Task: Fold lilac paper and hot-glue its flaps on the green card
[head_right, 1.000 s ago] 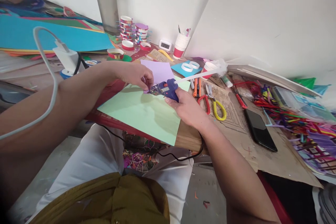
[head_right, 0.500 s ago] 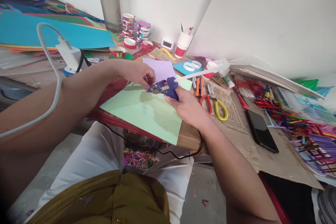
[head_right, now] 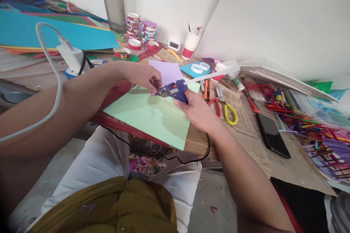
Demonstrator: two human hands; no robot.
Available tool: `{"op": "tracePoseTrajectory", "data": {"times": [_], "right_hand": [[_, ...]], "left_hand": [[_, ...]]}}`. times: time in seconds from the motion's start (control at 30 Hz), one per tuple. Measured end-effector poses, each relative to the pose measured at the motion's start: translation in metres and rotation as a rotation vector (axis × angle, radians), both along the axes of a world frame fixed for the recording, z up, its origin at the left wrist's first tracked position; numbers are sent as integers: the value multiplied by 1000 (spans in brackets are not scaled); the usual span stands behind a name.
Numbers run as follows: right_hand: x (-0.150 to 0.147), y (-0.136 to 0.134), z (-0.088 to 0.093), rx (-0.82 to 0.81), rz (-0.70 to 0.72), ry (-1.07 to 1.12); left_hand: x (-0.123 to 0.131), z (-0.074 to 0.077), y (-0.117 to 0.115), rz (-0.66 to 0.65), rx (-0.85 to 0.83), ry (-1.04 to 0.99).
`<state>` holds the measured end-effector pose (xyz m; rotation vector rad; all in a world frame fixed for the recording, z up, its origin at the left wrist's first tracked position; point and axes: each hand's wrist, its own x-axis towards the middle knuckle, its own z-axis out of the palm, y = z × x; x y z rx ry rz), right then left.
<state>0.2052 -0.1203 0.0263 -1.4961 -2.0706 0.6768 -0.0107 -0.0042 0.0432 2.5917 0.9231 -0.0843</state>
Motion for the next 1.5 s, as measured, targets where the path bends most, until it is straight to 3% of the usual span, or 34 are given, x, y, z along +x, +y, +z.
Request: {"op": "tracePoseTrajectory", "data": {"times": [0.3,0.67,0.9,1.2,1.5], "right_hand": [[16,-3,3,10,-122,-32],[38,-2,0,37,-239,-134],[47,-2,-1,7,-278,-136],[53,-4,4,83,-249,-126],[58,-4,4,56,-326,-183]], "left_hand": [[-1,-15,12,-54,9,-88],[5,-20,9,-42,66,-126],[15,-27,0,-96,189,-212],[18,-35,4,-240,186,-230],[19,-36,1,-240,159,-167]]}}
